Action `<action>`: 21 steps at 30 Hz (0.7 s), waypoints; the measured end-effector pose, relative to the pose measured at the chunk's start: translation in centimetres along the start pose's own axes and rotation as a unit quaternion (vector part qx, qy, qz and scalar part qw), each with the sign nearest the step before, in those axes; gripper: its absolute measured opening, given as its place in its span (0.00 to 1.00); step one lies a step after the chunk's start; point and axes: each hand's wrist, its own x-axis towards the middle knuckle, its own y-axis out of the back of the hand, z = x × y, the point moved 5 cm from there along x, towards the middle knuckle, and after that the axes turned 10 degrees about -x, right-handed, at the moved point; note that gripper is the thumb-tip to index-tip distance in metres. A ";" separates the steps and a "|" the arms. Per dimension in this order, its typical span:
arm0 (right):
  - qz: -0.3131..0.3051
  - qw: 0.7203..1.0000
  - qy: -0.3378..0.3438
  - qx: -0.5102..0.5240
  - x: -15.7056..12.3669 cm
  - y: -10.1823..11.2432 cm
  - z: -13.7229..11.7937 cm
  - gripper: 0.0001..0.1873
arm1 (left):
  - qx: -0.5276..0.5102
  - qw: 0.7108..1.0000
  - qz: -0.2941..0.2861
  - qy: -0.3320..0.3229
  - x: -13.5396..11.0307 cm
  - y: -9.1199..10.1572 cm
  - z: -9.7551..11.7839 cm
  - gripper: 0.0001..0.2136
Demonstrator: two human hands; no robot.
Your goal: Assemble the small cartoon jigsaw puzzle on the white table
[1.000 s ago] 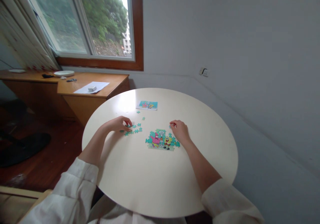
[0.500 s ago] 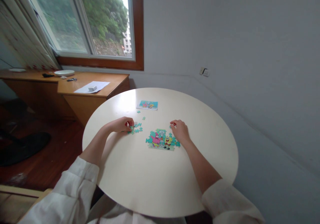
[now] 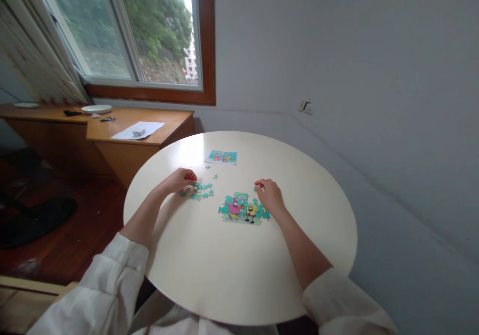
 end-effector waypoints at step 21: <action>-0.002 1.000 -0.001 -0.003 0.2 -0.2 0.2 0.10 | 0.090 0.992 -0.078 0.029 -1.2 0.5 0.1 0.11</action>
